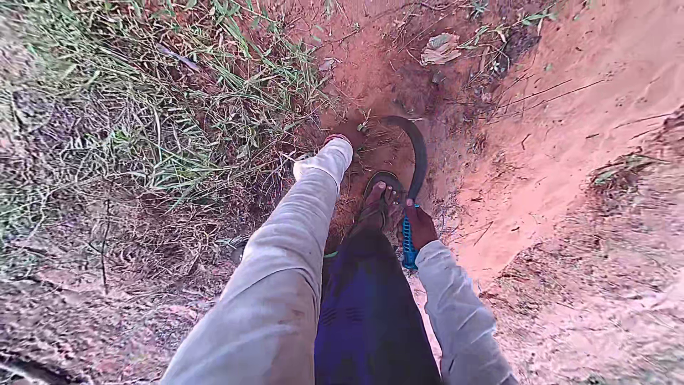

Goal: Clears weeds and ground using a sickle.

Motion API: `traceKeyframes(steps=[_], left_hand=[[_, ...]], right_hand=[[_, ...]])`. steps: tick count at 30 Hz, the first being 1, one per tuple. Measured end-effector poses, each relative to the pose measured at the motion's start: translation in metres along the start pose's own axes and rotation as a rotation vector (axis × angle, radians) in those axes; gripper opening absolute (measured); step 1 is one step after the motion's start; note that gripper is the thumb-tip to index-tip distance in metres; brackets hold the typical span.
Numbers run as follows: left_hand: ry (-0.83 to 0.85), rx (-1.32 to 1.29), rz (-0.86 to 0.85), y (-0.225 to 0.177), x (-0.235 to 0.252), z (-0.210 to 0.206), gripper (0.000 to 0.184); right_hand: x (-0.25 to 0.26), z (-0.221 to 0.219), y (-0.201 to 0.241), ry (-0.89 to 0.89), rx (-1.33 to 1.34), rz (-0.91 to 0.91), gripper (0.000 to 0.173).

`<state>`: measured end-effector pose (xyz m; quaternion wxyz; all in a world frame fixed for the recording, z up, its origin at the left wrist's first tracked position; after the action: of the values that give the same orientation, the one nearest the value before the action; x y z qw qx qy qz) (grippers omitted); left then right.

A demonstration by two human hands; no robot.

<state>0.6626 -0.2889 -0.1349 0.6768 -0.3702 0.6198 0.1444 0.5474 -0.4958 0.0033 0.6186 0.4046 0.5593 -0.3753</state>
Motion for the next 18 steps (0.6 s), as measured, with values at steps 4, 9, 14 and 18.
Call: traceKeyframes(steps=[4, 9, 14, 18], left_hand=[[0.023, -0.01, 0.013, 0.035, -0.043, -0.008, 0.049], [0.053, -0.102, 0.04, 0.078, -0.061, -0.01, 0.055], [-0.011, -0.165, 0.04, 0.098, -0.066, 0.005, 0.058], [-0.076, -0.262, -0.033, 0.11, -0.084, 0.005, 0.057]], right_hand=[[-0.044, -0.021, 0.003, -0.068, -0.01, 0.166, 0.037], [-0.028, -0.026, 0.027, -0.085, -0.028, 0.128, 0.041], [-0.005, -0.055, -0.003, -0.028, -0.069, -0.087, 0.047], [-0.064, -0.06, -0.019, -0.016, -0.076, -0.192, 0.045]])
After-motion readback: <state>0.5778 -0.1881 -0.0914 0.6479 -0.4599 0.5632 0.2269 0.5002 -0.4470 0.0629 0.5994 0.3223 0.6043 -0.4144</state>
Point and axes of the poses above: each hand's wrist, its own x-axis towards the middle knuckle, its own z-axis out of the back of the hand, y = z × x, the point moved 6 cm from there along x, towards the middle knuckle, and after that the axes turned 14 degrees about y, right-handed, at the moved point
